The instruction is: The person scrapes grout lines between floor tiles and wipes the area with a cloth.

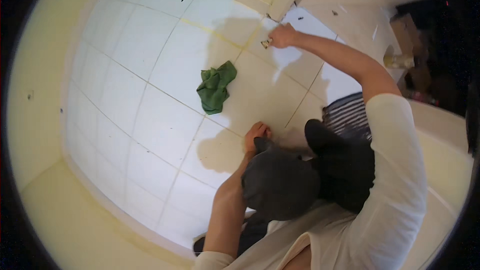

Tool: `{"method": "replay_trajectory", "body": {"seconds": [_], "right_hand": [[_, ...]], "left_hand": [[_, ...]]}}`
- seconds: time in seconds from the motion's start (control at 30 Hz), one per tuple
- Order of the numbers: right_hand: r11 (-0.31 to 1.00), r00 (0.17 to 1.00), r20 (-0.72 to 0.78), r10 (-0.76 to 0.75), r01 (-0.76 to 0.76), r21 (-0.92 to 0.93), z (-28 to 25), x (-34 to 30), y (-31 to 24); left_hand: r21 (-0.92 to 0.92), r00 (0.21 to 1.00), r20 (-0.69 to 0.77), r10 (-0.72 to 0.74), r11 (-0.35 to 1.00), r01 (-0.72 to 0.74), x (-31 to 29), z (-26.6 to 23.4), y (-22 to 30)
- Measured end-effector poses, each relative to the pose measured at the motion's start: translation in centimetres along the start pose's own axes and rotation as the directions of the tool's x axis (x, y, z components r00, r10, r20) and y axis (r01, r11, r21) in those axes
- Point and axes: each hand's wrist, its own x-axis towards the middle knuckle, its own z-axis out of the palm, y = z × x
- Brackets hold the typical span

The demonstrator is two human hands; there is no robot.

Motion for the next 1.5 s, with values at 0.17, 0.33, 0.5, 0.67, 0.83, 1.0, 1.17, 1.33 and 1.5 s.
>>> {"method": "replay_trajectory", "body": {"seconds": [0.17,0.33,0.5,0.67,0.83,1.0,1.17,1.33,1.5], "right_hand": [[0.956,0.979,-0.126,0.158,-0.12,0.266,0.3,3.0,-0.7],[0.97,0.95,-0.261,0.171,-0.115,0.215,1.0,2.0,-2.7],[0.834,0.903,-0.322,0.284,-0.067,0.547,3.0,-0.1,-2.5],[0.829,0.758,-0.585,0.287,0.11,0.549,3.8,-2.0,-2.9],[0.907,0.738,-0.639,0.216,0.091,0.411,3.9,-2.5,-1.2],[0.959,0.718,-0.672,0.181,0.023,0.282,5.2,-3.3,-0.8],[0.935,0.786,-0.597,0.16,0.074,0.348,4.0,-2.1,-1.4],[0.85,0.854,-0.464,0.234,0.051,0.524,4.6,-0.7,1.3],[0.855,0.832,-0.44,0.337,-0.076,0.513,2.9,0.1,1.0]], "left_hand": [[0.05,0.994,0.052,-0.095,0.994,0.093,0.2,-1.0,1.9],[0.046,0.994,0.048,-0.098,0.994,0.096,0.1,-0.6,1.6],[0.104,0.998,0.036,-0.053,0.993,0.049,-0.2,0.3,1.4],[0.129,0.997,0.024,-0.076,0.989,0.072,0.1,-0.4,1.6],[0.09,0.992,0.021,-0.124,0.988,0.122,-0.3,-0.2,1.4],[0.051,0.998,-0.02,-0.061,0.997,0.062,-0.5,-0.1,2.5],[0.03,0.998,-0.047,-0.029,0.999,0.031,-0.3,-0.6,1.3],[0.029,0.998,0.011,-0.059,0.998,0.059,-0.4,0.3,1.4],[0.035,0.994,0.048,-0.101,0.994,0.099,-0.5,0.1,1.2]]}}
